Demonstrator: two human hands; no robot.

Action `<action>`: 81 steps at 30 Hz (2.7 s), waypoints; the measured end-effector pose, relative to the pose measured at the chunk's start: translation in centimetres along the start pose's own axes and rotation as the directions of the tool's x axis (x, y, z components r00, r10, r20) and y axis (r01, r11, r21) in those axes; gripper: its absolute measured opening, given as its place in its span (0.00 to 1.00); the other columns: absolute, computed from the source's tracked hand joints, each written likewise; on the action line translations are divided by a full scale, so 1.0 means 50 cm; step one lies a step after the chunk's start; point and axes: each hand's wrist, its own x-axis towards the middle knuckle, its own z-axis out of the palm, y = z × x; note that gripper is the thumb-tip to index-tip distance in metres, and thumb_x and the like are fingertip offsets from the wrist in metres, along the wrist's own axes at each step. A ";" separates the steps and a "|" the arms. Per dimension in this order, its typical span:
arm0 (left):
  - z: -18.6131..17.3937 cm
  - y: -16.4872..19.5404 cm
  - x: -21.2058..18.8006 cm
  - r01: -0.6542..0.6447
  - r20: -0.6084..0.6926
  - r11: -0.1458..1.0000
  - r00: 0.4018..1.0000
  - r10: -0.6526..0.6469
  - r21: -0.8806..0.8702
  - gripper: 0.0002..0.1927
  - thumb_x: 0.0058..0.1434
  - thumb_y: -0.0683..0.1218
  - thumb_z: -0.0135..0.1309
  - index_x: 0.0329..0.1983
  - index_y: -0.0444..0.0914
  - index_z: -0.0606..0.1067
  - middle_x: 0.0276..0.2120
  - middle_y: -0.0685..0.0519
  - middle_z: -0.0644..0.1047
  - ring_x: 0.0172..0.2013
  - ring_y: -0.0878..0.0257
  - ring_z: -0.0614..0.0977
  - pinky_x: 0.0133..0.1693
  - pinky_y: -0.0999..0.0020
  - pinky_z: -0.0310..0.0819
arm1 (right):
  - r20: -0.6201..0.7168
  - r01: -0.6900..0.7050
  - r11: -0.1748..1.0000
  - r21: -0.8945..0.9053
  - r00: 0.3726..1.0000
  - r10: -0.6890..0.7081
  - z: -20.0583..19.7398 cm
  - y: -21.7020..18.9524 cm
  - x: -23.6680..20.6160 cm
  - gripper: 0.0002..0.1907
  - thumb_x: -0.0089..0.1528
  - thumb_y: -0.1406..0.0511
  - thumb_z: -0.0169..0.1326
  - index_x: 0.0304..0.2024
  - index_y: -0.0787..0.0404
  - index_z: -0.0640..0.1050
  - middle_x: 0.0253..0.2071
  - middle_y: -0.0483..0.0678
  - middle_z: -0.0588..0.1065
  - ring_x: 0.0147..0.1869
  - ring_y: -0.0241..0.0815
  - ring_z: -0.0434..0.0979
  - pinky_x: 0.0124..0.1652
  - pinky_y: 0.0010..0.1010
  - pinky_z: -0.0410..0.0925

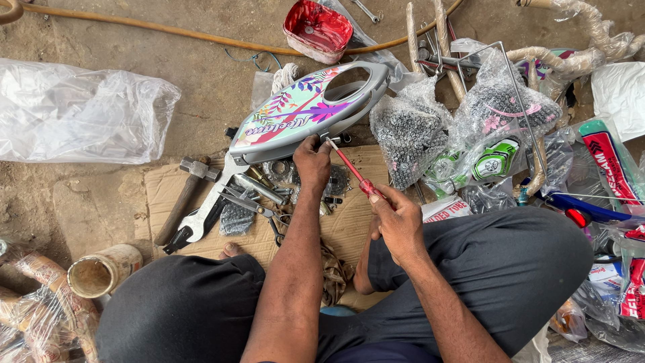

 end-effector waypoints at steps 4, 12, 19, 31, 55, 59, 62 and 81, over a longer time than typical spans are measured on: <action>-0.001 0.002 -0.001 -0.009 -0.009 1.000 1.000 0.009 0.004 0.18 0.61 0.44 0.60 0.52 0.30 0.79 0.42 0.43 0.83 0.42 0.57 0.85 0.47 0.61 0.78 | -0.015 0.003 1.000 -0.012 1.000 -0.004 -0.001 0.004 0.001 0.23 0.65 0.65 0.54 0.60 0.72 0.74 0.28 0.46 0.74 0.17 0.27 0.67 0.16 0.22 0.65; -0.002 0.003 0.001 -0.035 -0.037 0.999 0.999 0.035 -0.003 0.17 0.61 0.45 0.61 0.49 0.30 0.80 0.41 0.43 0.83 0.40 0.56 0.85 0.46 0.61 0.78 | -0.007 0.005 1.000 0.011 1.000 -0.005 -0.010 0.016 -0.001 0.24 0.65 0.65 0.54 0.61 0.72 0.73 0.30 0.47 0.73 0.18 0.27 0.66 0.16 0.22 0.66; 0.000 -0.004 0.002 -0.031 -0.034 0.999 0.999 0.030 -0.033 0.17 0.61 0.45 0.60 0.49 0.30 0.80 0.41 0.44 0.83 0.40 0.57 0.84 0.45 0.62 0.78 | -0.022 -0.009 1.000 0.027 1.000 0.010 -0.007 0.011 -0.002 0.23 0.66 0.66 0.53 0.62 0.72 0.73 0.32 0.48 0.74 0.21 0.28 0.67 0.18 0.23 0.68; 0.000 0.007 -0.010 -0.043 -0.040 0.999 0.998 0.043 -0.002 0.17 0.61 0.46 0.61 0.49 0.29 0.79 0.41 0.41 0.83 0.41 0.54 0.84 0.46 0.61 0.77 | 0.095 0.070 0.913 0.403 0.989 -0.118 0.055 0.004 0.129 0.18 0.63 0.66 0.59 0.52 0.67 0.71 0.34 0.49 0.70 0.31 0.41 0.76 0.34 0.33 0.75; -0.020 0.027 0.025 -0.123 -0.090 0.992 0.989 0.119 -0.040 0.16 0.61 0.45 0.61 0.47 0.29 0.79 0.38 0.40 0.83 0.36 0.54 0.84 0.42 0.62 0.76 | 0.043 0.441 0.885 0.152 0.891 -0.451 0.183 0.011 0.358 0.16 0.57 0.74 0.62 0.46 0.65 0.75 0.35 0.42 0.78 0.36 0.28 0.76 0.38 0.19 0.73; -0.020 0.038 0.028 -0.074 -0.049 0.997 0.996 0.072 -0.023 0.15 0.62 0.46 0.60 0.46 0.30 0.80 0.38 0.42 0.83 0.36 0.56 0.84 0.40 0.62 0.77 | 0.014 0.426 0.903 0.057 0.904 -0.427 0.187 0.011 0.359 0.18 0.57 0.72 0.63 0.48 0.64 0.75 0.34 0.41 0.77 0.36 0.27 0.78 0.38 0.20 0.76; -0.019 0.040 0.029 -0.058 -0.034 0.998 0.998 0.057 -0.022 0.14 0.62 0.45 0.60 0.45 0.30 0.80 0.38 0.43 0.83 0.35 0.56 0.84 0.39 0.61 0.77 | -0.017 0.445 0.895 0.037 0.896 -0.445 0.190 0.013 0.360 0.17 0.58 0.72 0.64 0.48 0.64 0.75 0.34 0.42 0.77 0.36 0.28 0.77 0.38 0.21 0.75; -0.007 0.045 0.040 -0.114 -0.056 0.991 0.991 0.118 0.072 0.15 0.63 0.44 0.58 0.48 0.29 0.79 0.41 0.41 0.82 0.39 0.53 0.85 0.42 0.60 0.78 | -0.030 0.451 0.892 0.016 0.892 -0.451 0.188 0.029 0.374 0.19 0.59 0.73 0.62 0.52 0.65 0.74 0.37 0.43 0.77 0.39 0.30 0.76 0.40 0.23 0.74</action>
